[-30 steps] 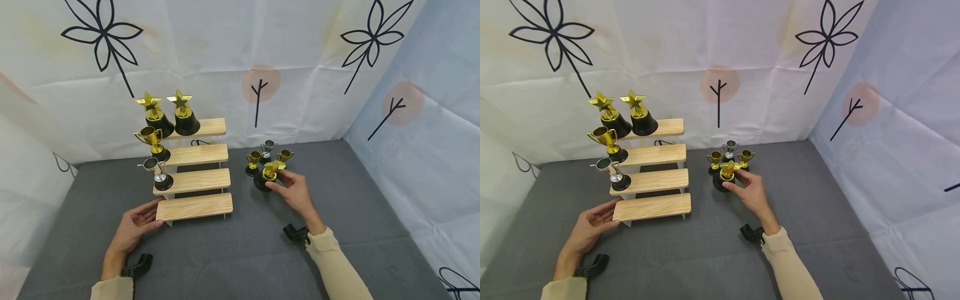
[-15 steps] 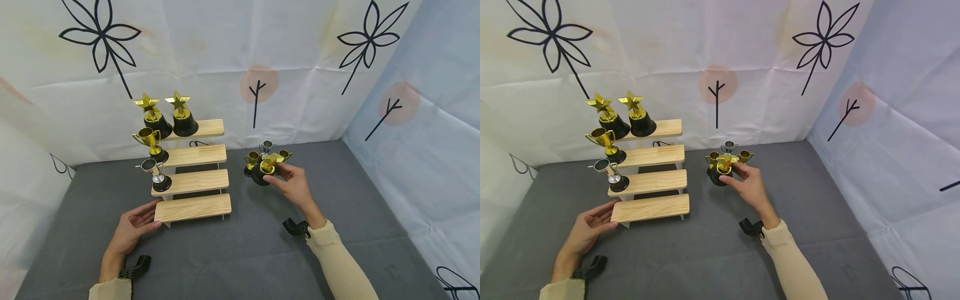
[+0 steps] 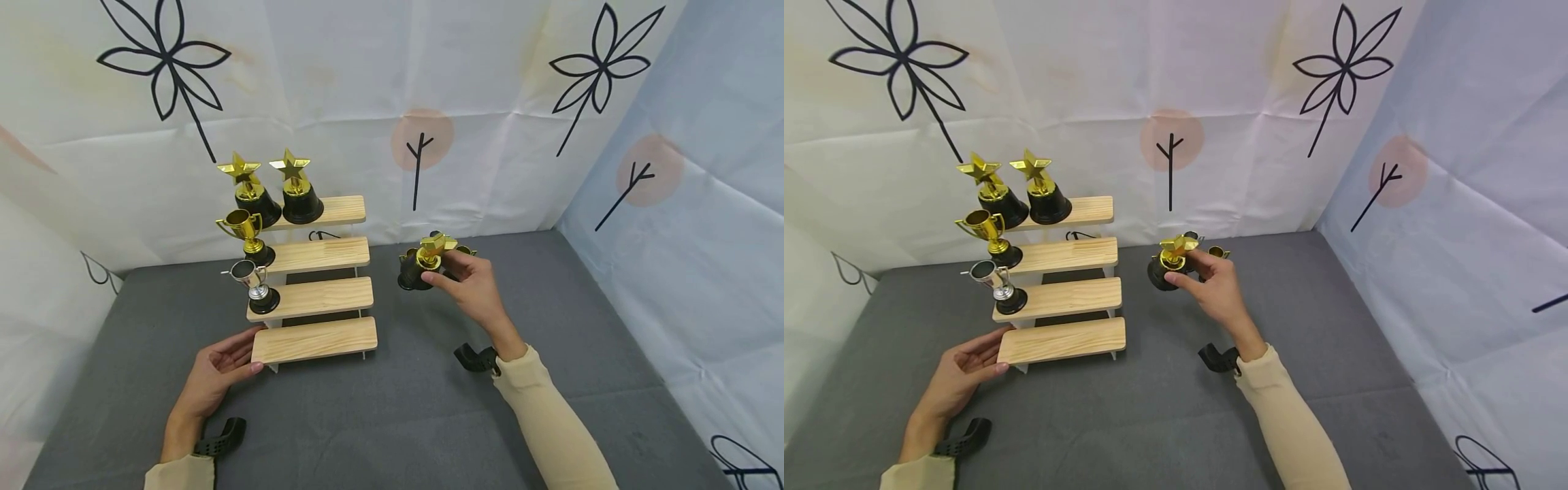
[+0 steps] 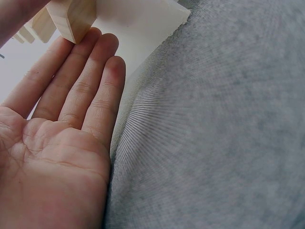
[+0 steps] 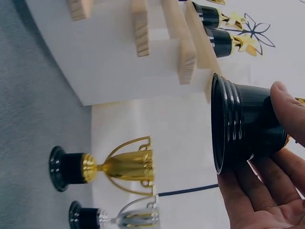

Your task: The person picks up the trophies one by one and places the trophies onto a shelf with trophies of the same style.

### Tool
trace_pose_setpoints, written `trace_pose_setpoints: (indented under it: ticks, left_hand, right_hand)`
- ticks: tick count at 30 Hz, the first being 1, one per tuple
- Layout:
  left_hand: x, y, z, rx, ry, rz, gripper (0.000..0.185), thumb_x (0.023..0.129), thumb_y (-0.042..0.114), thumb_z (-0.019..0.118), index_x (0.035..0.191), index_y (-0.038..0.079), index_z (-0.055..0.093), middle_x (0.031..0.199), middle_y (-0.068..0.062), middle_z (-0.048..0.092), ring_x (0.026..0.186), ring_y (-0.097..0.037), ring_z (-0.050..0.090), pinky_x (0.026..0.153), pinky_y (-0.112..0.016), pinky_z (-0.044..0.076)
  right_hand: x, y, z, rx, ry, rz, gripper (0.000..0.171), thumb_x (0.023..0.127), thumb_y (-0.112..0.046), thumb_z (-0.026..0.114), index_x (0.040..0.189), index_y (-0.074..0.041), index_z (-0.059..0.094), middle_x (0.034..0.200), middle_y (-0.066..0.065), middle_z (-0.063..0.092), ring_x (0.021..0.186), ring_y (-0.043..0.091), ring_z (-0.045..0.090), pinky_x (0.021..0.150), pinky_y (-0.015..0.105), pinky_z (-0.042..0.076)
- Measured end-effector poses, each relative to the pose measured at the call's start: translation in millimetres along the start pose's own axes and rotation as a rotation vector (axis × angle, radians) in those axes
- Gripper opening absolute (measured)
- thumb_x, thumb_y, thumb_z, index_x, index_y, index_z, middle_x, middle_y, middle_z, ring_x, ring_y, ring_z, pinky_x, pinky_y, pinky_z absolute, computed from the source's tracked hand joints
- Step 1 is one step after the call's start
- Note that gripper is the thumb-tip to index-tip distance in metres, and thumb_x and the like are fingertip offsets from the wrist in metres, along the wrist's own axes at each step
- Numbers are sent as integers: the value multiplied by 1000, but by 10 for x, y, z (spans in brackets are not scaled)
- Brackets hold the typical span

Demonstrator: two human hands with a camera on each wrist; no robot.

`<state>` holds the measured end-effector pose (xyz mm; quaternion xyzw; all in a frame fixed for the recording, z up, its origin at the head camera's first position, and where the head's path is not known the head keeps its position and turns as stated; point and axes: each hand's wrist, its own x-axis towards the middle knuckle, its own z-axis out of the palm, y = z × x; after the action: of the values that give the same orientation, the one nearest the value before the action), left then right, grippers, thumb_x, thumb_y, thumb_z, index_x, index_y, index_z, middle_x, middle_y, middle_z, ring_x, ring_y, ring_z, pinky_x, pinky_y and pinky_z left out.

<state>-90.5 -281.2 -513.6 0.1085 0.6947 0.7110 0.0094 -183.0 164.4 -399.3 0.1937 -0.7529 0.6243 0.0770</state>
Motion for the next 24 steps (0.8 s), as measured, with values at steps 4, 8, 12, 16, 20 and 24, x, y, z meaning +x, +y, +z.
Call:
trace_pose_setpoints:
  ticks: [4, 8, 12, 16, 20, 24]
  left_hand:
    - [-1, 5, 3, -1, 1, 0, 69, 81, -22, 71, 141, -23, 38, 135, 8, 62, 122, -6, 61, 100, -22, 52]
    - [-5, 10, 11, -3, 3, 0, 69, 81, -22, 71, 141, -24, 37, 135, 7, 62, 122, -6, 61, 99, -22, 52]
    - [-9, 23, 20, -7, 0, 2, 69, 81, -22, 71, 141, -25, 36, 135, 7, 62, 122, -6, 61, 99, -22, 52]
    - [-10, 30, 19, -8, -1, -3, 70, 81, -22, 70, 141, -25, 35, 135, 8, 62, 122, -5, 61, 99, -22, 52]
    - [-10, 29, 8, -5, 1, -10, 70, 81, -22, 70, 141, -25, 35, 135, 8, 62, 122, -5, 61, 99, -22, 52]
    - [-8, 23, 3, -1, 1, -10, 69, 81, -21, 71, 141, -25, 36, 135, 8, 62, 122, -5, 61, 99, -22, 52]
  right_hand:
    - [79, -56, 35, 12, -5, -30, 46, 85, 3, 79, 129, 4, 66, 129, 18, 66, 125, 28, 61, 108, 38, 50]
    - [156, -105, 69, 13, -14, -48, 45, 86, 2, 79, 129, 4, 66, 129, 19, 66, 126, 27, 61, 109, 35, 49]
    - [232, -151, 97, 12, -29, -68, 45, 86, 2, 79, 129, 3, 67, 128, 18, 67, 124, 26, 62, 108, 35, 49]
    - [313, -195, 120, 26, -42, -94, 44, 86, 4, 78, 128, 3, 67, 126, 18, 68, 122, 27, 63, 107, 37, 51]
    - [388, -242, 139, 16, -50, -105, 44, 87, 1, 78, 129, 2, 67, 127, 17, 68, 122, 26, 63, 105, 38, 52]
    - [456, -286, 160, 9, -60, -96, 45, 88, -1, 78, 131, 0, 66, 129, 15, 67, 123, 23, 63, 105, 37, 52]
